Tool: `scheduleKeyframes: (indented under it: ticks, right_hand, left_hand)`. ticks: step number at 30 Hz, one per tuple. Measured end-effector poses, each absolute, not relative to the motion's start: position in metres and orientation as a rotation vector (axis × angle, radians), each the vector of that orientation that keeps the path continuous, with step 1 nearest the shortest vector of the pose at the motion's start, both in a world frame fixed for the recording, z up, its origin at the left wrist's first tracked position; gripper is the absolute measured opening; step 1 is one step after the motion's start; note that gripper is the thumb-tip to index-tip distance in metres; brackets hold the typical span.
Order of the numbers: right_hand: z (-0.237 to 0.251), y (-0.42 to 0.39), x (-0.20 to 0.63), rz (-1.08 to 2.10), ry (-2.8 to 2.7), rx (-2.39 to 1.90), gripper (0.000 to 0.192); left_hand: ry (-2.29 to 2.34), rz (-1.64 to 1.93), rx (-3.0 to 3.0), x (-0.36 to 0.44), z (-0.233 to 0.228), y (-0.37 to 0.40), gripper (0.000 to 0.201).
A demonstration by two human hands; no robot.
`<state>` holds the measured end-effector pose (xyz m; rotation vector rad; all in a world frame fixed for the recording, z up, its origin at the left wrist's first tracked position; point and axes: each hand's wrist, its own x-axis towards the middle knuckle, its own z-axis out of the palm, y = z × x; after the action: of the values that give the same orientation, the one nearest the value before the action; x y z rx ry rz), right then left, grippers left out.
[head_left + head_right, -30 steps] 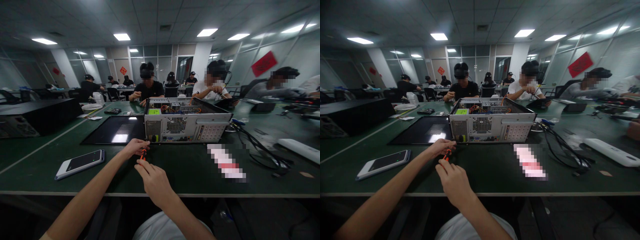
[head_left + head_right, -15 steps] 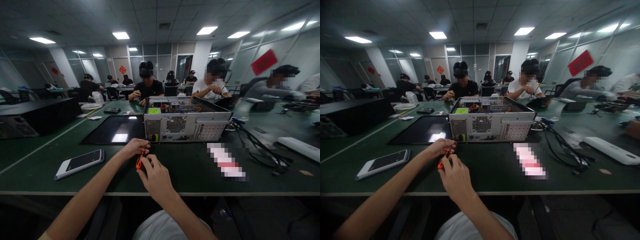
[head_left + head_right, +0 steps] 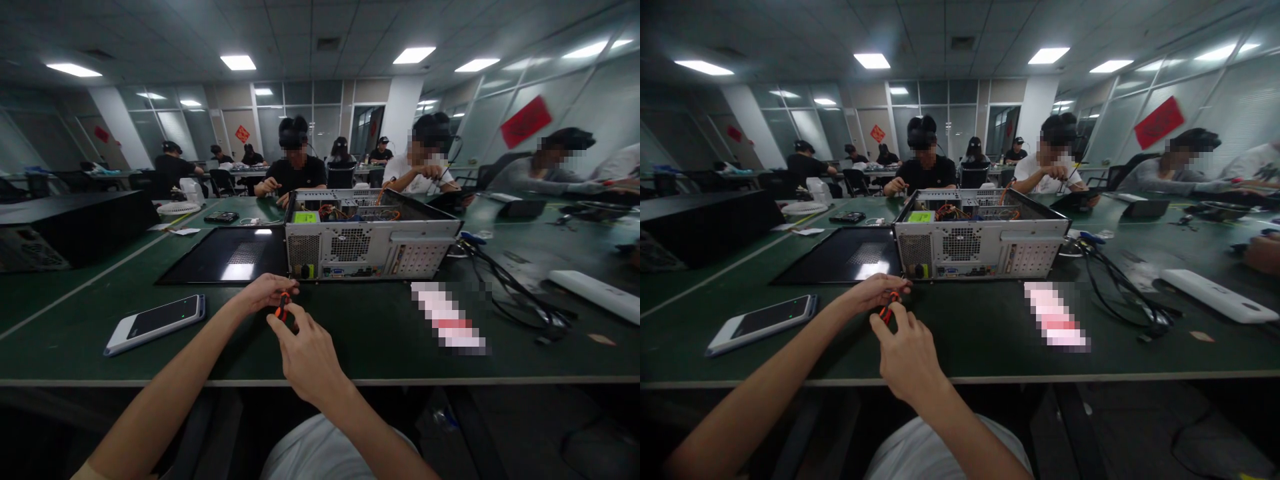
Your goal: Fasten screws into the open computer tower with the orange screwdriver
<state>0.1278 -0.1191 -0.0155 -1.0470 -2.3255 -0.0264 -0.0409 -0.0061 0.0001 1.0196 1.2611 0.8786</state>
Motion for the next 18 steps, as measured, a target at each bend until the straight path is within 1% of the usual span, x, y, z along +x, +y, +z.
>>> scheduleKeyframes:
  ticks: [6,10,13,15,18]
  right_hand:
    - [-0.0179,-0.1159,0.1261,0.038,-2.277,-1.072,0.042]
    - [-0.0213,-0.1129,0.1246,0.045,-2.245,-1.106,0.032]
    - [-0.0233,-0.1127,0.1246,0.016,-2.248,-1.098,0.031]
    - [-0.0236,-0.1134,0.125,-0.003,-2.257,-1.084,0.033]
    - [-0.0231,-0.1142,0.1258,-0.012,-2.269,-1.046,0.031]
  left_hand:
    - [1.204,0.904,0.915,-0.036,0.0059,-0.011,0.011]
    - [1.156,0.904,0.909,-0.034,0.006,-0.0129,0.011]
    - [1.181,0.899,0.938,-0.0336,0.0061,-0.0129,0.011]
    - [1.239,0.885,0.976,-0.0339,0.0059,-0.0125,0.02]
    - [1.308,0.857,1.027,-0.0355,0.0037,-0.0112,0.038]
